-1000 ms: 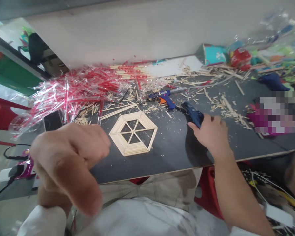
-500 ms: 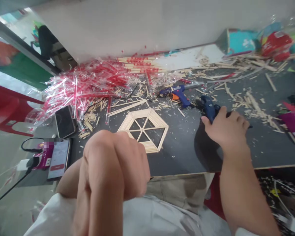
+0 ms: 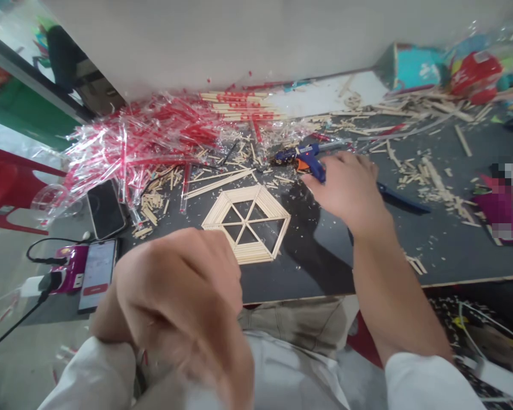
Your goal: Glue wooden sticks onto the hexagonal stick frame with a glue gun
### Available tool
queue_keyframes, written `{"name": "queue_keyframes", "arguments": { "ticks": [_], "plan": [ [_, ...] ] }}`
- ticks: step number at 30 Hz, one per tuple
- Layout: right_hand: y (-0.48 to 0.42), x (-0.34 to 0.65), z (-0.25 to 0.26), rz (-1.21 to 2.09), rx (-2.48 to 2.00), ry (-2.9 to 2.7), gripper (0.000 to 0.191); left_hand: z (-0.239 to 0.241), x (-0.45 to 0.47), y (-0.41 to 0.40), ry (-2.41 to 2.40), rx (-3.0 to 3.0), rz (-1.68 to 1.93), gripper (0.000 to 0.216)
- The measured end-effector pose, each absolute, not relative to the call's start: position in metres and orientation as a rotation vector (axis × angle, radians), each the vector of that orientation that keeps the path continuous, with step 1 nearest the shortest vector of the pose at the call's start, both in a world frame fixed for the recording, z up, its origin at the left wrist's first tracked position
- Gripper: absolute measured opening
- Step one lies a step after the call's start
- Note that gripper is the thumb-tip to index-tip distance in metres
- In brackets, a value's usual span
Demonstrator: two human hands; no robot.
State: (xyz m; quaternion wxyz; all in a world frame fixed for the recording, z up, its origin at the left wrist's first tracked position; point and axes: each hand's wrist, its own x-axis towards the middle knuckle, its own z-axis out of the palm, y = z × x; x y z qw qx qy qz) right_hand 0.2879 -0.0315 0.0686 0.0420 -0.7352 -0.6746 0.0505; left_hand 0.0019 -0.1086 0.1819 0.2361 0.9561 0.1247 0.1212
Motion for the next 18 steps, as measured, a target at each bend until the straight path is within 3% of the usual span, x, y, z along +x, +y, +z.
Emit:
{"name": "queue_keyframes", "arguments": {
  "ticks": [2,8,12,18],
  "plan": [
    [-0.017,0.278,0.062,0.181,-2.172,-2.052,0.049,0.181,0.001,-0.091,0.265,2.52,0.406,0.022],
    [0.004,0.264,0.02,0.117,-2.15,-1.852,0.065,0.158,-0.011,-0.042,1.072,2.397,0.412,0.026],
    [0.004,0.266,0.005,0.099,-2.158,-1.758,0.067,0.138,-0.021,-0.012,1.28,2.27,0.322,0.034],
    [0.005,0.269,-0.001,0.11,-2.155,-1.69,0.08,0.128,-0.039,0.002,1.343,2.21,0.325,0.021]
  ]
}}
